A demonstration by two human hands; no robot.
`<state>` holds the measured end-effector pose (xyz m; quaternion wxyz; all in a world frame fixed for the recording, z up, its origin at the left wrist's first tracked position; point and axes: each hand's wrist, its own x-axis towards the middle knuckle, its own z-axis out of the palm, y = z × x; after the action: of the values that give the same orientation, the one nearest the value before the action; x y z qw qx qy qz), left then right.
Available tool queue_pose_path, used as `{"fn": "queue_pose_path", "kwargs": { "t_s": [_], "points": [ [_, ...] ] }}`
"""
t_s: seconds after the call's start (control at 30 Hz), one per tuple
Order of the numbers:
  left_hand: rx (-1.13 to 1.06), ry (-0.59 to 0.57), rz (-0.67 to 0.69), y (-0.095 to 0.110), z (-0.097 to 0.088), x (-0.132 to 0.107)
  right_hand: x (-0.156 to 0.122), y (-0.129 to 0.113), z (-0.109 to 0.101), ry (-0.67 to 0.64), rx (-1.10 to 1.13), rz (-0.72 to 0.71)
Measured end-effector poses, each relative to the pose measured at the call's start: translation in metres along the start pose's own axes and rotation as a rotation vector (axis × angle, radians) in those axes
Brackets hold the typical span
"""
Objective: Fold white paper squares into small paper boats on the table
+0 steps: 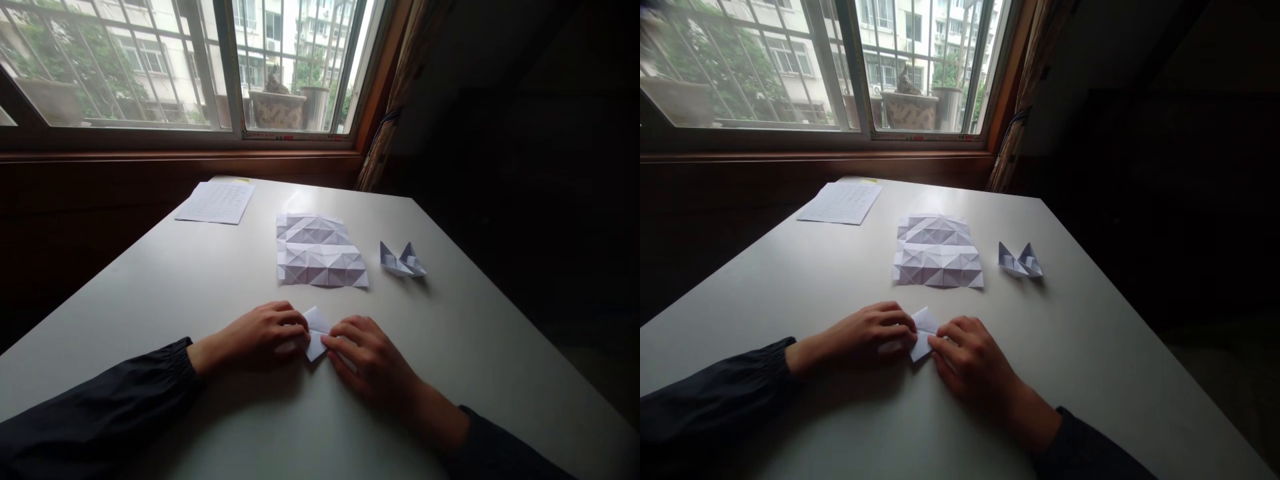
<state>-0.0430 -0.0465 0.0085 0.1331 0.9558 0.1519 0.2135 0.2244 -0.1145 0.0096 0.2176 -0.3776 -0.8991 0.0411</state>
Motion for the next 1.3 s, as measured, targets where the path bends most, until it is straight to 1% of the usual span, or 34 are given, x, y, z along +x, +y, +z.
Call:
{"fn": "queue_pose_path", "kwargs": {
  "t_s": [0.13, 0.3, 0.4, 0.53, 0.87, 1.1, 1.2, 1.3],
  "points": [
    [0.084, 0.029, 0.039, 0.004, 0.0, 0.0, 0.007, 0.0, 0.001, -0.005, -0.099, -0.096],
    [0.116, 0.06, 0.07, 0.012, -0.004, 0.0, 0.017, -0.003, 0.002, 0.024, -0.169, -0.162],
    [0.079, 0.076, 0.039, 0.016, -0.004, -0.002, 0.016, -0.002, 0.003, 0.042, -0.144, -0.14],
    [0.015, 0.094, -0.016, 0.017, -0.001, -0.006, 0.01, 0.0, 0.005, 0.069, -0.036, -0.074],
    [0.008, 0.101, -0.032, 0.02, 0.0, -0.009, 0.008, 0.0, 0.007, 0.086, 0.033, -0.041],
    [-0.002, 0.088, -0.047, 0.023, -0.002, -0.011, 0.007, -0.003, 0.006, 0.084, 0.055, -0.05],
    [-0.013, 0.08, -0.038, 0.024, -0.003, -0.011, 0.006, -0.002, 0.004, 0.079, 0.07, -0.074],
    [-0.03, 0.07, -0.033, 0.025, -0.004, -0.011, 0.005, -0.001, 0.002, 0.047, 0.055, -0.116]
  ]
}}
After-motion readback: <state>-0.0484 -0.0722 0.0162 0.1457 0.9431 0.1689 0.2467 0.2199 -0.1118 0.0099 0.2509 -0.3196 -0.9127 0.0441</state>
